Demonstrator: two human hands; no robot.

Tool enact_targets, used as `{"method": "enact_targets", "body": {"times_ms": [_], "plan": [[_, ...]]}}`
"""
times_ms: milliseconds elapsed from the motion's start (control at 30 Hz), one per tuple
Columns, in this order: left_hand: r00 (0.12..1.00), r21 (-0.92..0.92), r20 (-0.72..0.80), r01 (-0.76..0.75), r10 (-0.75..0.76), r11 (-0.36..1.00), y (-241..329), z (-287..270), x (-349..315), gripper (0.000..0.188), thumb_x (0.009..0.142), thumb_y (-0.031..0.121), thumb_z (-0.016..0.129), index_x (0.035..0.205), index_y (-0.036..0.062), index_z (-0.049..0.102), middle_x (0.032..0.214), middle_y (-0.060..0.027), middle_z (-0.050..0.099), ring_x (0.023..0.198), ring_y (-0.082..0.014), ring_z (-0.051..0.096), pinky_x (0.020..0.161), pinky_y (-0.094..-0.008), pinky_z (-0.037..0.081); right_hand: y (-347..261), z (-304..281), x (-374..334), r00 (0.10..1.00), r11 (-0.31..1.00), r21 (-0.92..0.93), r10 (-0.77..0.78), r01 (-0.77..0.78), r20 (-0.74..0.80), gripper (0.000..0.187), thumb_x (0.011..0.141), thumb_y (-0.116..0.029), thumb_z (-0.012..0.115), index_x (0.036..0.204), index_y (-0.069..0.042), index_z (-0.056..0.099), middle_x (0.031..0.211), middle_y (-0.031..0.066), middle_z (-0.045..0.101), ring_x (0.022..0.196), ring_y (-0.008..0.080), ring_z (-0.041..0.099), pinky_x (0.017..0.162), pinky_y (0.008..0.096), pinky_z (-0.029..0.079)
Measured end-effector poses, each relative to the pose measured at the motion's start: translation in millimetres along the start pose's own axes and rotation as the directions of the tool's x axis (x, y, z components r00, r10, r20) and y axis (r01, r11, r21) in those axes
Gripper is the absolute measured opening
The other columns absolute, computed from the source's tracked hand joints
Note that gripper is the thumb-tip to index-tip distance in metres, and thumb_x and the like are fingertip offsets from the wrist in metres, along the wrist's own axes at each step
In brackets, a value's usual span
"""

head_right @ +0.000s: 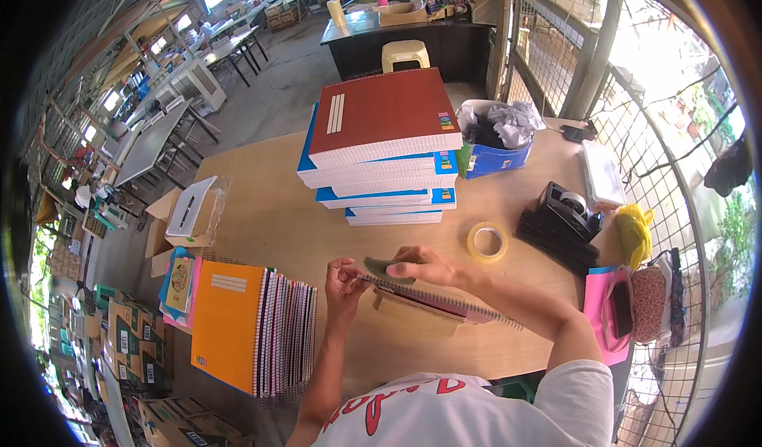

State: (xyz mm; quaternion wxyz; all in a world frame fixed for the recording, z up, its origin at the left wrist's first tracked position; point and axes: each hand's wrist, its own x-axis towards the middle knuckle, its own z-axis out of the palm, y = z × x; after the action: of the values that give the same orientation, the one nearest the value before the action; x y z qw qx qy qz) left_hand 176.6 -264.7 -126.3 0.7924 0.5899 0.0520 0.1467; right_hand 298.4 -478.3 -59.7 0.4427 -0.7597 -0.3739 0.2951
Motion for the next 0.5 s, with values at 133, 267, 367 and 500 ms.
{"method": "enact_targets", "body": {"times_ms": [133,267,367,500], "plan": [[0.998,-0.041,0.012,0.055,-0.055,0.998,-0.6,0.3,0.1,0.055,0.081,-0.01,0.074,0.124,0.0086,0.047,0.099,-0.0039,0.059,0.096,-0.0138,0.061,0.09,-0.0302,0.054,17.5,-0.4,14.8,0.989,0.971,-0.195,-0.12,0.135,0.085,0.048,0.092,-0.049,0.062,0.119,-0.012,0.074,0.095,0.023,0.071,0.094,0.0339,0.061,0.088,0.0437,0.049],[0.996,-0.043,0.085,0.018,-0.015,0.999,-1.0,4.0,-2.0,0.048,0.081,-0.007,0.075,0.119,0.0077,0.049,0.098,-0.0021,0.056,0.093,-0.0121,0.058,0.087,-0.0272,0.05,55.1,-6.1,18.3,0.995,0.952,-0.295,-0.096,0.088,-0.015,0.049,0.087,-0.048,0.071,0.123,-0.015,0.072,0.104,0.0217,0.066,0.104,0.0336,0.059,0.092,0.0426,0.049],[0.971,-0.096,0.235,-0.027,0.049,0.995,-11.0,5.4,-2.3,0.039,0.081,0.001,0.079,0.11,0.008,0.054,0.095,-0.0007,0.056,0.09,-0.0097,0.055,0.083,-0.0237,0.046,100.3,8.8,-16.1,0.931,0.829,-0.545,-0.29,0.128,-0.223,0.056,0.08,-0.046,0.078,0.123,-0.012,0.07,0.123,0.0183,0.063,0.111,0.039,0.056,0.095,0.0471,0.047],[0.99,-0.217,0.141,0.016,0.015,0.976,-15.9,11.6,-6.8,0.032,0.081,0.01,0.083,0.101,0.008,0.059,0.093,0.0009,0.056,0.085,-0.0074,0.053,0.077,-0.0229,0.044,150.8,45.4,-117.2,0.62,0.743,-0.443,-0.048,-0.502,-0.783,0.059,0.079,-0.036,0.08,0.128,-0.009,0.061,0.14,0.0187,0.049,0.127,0.039,0.049,0.106,0.0507,0.039]]}}
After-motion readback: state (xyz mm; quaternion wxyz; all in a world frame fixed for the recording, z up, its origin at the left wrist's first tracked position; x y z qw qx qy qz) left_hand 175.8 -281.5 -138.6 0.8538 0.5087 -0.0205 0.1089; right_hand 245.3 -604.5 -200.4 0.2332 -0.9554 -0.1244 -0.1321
